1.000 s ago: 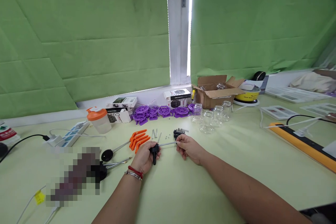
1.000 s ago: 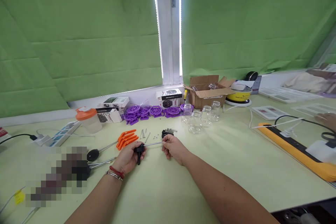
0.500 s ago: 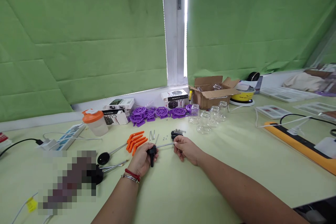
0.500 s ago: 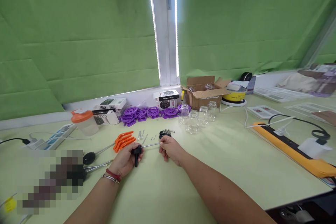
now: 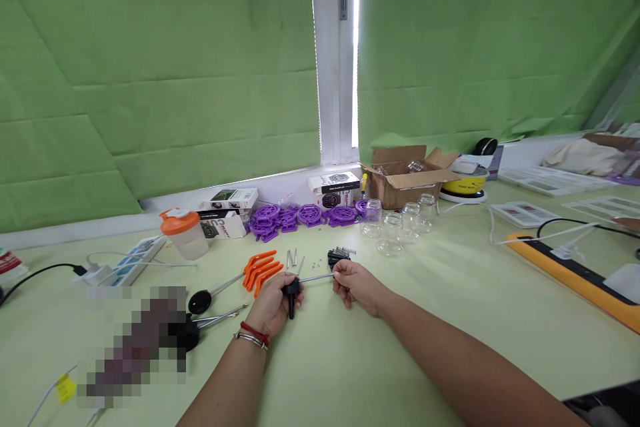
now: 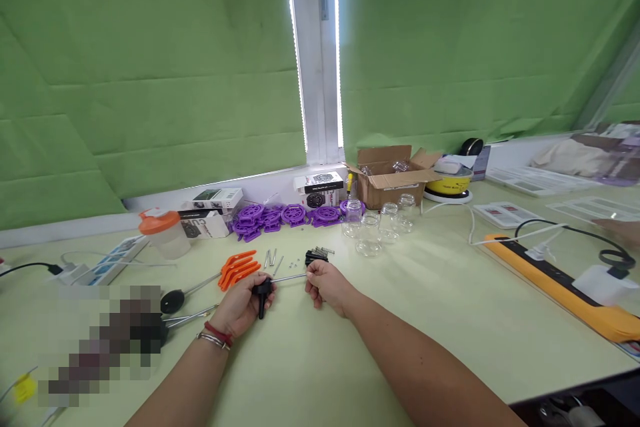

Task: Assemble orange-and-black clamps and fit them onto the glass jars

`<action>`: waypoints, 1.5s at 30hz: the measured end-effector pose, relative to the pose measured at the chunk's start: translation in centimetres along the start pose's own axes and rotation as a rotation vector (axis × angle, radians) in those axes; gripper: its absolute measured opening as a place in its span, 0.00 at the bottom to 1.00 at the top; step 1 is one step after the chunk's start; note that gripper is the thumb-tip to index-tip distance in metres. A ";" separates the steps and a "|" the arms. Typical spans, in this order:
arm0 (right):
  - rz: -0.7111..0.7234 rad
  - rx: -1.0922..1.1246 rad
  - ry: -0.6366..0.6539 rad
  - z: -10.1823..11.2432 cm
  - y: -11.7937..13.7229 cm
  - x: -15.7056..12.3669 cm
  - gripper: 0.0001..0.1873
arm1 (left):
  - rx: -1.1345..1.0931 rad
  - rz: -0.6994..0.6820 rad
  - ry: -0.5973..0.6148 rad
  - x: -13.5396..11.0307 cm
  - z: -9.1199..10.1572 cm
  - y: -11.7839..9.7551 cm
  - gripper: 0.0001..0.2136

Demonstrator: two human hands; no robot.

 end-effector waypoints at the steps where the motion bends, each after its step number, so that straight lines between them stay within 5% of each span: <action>1: 0.005 -0.001 0.001 0.0 0.0 0.0 0.09 | 0.002 -0.001 -0.001 0.0 0.0 0.0 0.01; 12: 0.007 -0.187 -0.171 1.4 2.3 -1.2 0.14 | 0.006 0.010 -0.016 0.1 0.3 0.1 0.02; 18: 0.097 -0.238 -0.092 0.6 3.2 -1.0 0.24 | 0.002 0.000 -0.004 0.3 0.5 0.4 0.03; 25: 0.039 -0.198 -0.414 5.6 3.2 -2.0 0.11 | 0.010 0.001 -0.003 0.2 0.4 0.3 0.02; 35: 0.044 -0.369 -0.180 1.7 1.9 -1.4 0.07 | 0.004 -0.004 0.003 0.3 0.5 0.2 0.02; 45: 0.041 -0.364 -0.107 1.3 1.1 -1.1 0.07 | 0.019 0.000 0.003 0.0 0.3 0.1 0.02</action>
Point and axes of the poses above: each hand's wrist, its own x-axis towards the middle knuckle, its own z-axis out of the back of the hand, y = z × x, the point moved 7 cm from there along x, towards the middle knuckle, and after that the axes turned 10 degrees about y, right-handed, at the moved point
